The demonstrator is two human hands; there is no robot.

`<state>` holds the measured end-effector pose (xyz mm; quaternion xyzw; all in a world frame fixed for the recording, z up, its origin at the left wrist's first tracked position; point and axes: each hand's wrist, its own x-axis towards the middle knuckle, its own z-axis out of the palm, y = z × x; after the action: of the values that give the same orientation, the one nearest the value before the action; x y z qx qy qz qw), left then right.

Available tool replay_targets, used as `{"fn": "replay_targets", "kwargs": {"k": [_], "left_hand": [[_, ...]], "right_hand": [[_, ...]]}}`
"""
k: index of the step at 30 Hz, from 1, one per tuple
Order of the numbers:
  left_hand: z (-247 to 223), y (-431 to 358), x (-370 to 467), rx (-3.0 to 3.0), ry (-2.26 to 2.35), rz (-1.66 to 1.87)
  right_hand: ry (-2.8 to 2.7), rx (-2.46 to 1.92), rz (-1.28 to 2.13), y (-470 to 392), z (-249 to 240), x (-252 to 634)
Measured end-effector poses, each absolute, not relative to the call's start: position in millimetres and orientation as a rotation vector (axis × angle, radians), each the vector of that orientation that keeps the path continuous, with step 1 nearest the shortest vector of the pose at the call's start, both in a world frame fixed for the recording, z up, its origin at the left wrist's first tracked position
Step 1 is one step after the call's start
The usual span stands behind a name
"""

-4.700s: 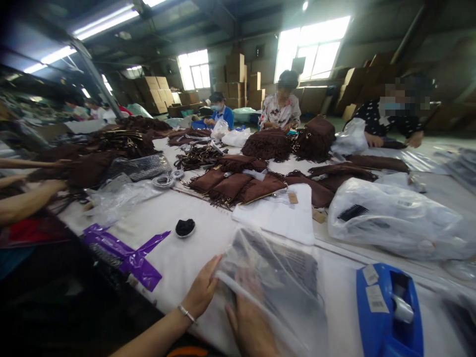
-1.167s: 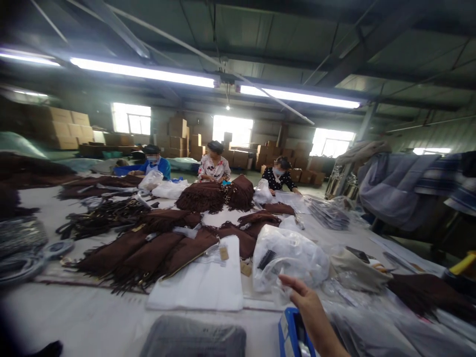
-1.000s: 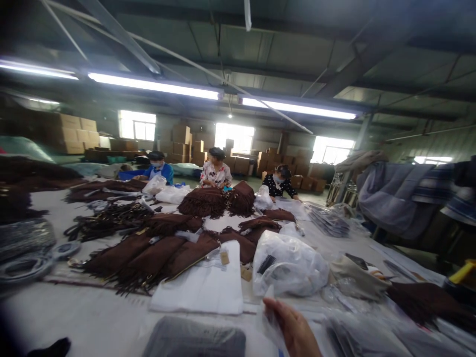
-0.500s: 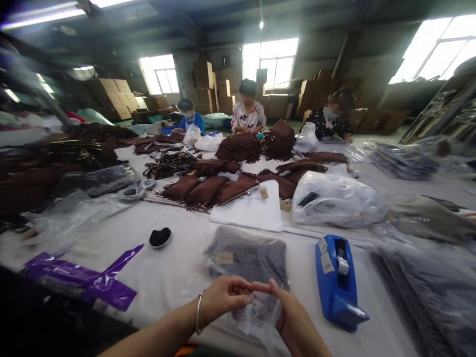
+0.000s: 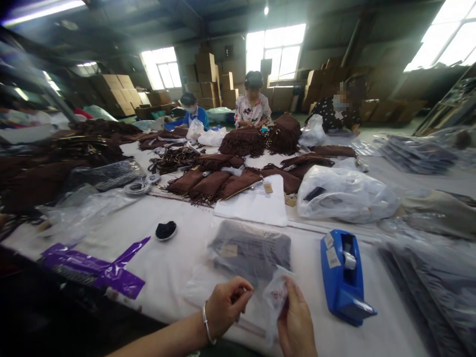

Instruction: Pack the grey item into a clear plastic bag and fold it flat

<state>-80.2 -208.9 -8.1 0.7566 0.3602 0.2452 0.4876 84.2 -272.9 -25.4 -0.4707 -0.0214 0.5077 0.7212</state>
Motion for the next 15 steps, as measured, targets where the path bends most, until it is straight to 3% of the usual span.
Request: {"fn": "replay_targets", "kwargs": {"k": [6, 11, 13, 15], "left_hand": [[-10, -181, -130, 2.673, 0.484, 0.516], [-1, -166, -133, 2.629, 0.567, 0.797], [9, -163, -124, 2.560, 0.613, 0.974], [20, -162, -115, 2.536, 0.629, 1.125]], "right_hand": [[-0.398, -1.459, 1.225, -282, -28, 104], [-1.160, -1.427, 1.267, -281, -24, 73], [-1.505, -1.406, 1.143, -270, -22, 56], [-1.713, -1.418, 0.804, -254, -22, 42]]}}
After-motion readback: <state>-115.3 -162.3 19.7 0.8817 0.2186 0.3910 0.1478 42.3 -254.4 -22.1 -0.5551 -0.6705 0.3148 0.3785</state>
